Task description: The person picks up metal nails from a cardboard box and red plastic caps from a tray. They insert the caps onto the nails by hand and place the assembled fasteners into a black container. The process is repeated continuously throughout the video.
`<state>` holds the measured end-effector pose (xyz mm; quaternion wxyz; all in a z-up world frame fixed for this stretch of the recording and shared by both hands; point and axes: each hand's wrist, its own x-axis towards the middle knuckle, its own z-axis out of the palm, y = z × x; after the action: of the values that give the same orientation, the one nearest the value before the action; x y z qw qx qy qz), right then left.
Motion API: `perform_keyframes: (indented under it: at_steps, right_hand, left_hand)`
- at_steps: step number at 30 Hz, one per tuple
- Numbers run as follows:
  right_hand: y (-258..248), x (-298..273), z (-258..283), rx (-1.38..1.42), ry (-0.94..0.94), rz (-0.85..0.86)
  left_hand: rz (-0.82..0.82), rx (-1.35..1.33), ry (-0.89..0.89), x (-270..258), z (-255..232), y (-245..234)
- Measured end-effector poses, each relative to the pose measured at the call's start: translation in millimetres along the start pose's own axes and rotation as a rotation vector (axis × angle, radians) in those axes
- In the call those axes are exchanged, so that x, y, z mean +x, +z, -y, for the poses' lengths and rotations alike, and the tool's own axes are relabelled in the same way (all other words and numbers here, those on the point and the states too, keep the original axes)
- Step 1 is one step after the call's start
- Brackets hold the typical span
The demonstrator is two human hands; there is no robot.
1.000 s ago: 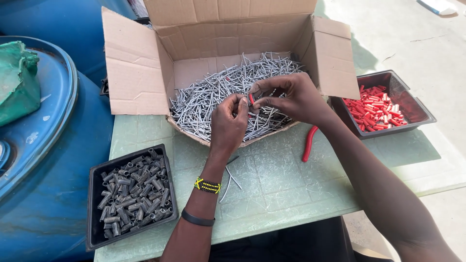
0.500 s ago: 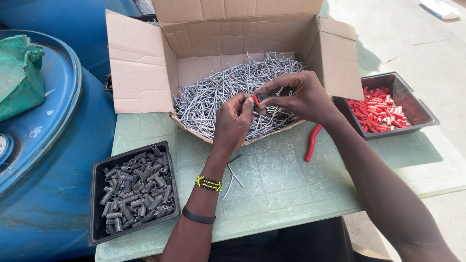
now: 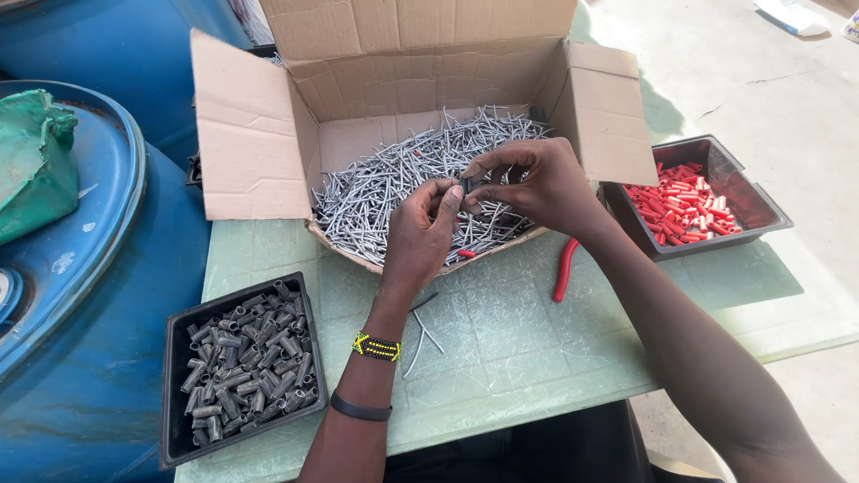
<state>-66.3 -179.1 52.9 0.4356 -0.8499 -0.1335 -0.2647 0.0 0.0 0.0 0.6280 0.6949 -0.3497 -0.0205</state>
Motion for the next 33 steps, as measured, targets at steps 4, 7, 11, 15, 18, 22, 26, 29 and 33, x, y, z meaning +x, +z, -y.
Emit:
perform_keyframes:
  at_steps: [4,7,11,15,18,22,26,29,33]
  right_hand:
    - [2,0,2,-0.036,-0.005,-0.012]
    - [3,-3,-2,-0.049,0.019,-0.036]
    - [4,-3,-3,-0.031,0.04,-0.047]
    - [2,-2,-8,-0.04,0.108,-0.031]
    - [0,-2,-12,-0.037,0.131,-0.029]
    - [3,-3,-13,-0.059,0.136,0.005]
    - [2,-1,-11,-0.117,0.163,0.045]
    - [2,0,-10,-0.137,0.183,0.035]
    - [2,1,-13,-0.139,0.203,0.029]
  left_hand:
    - [0.004,0.073,0.027,0,3,1]
    - [-0.024,0.096,0.07,-2,-5,1]
    - [-0.053,0.163,0.142,0,-7,1]
    - [-0.04,0.514,0.245,0,-9,-4]
    - [0.072,0.643,0.26,-7,-15,-13]
    - [0.429,0.626,0.225,-11,-23,-19]
    - [0.535,0.664,0.131,3,-23,-19]
    - [0.518,0.763,0.087,5,-22,-15]
    - [0.488,0.812,0.142,-1,-25,-17]
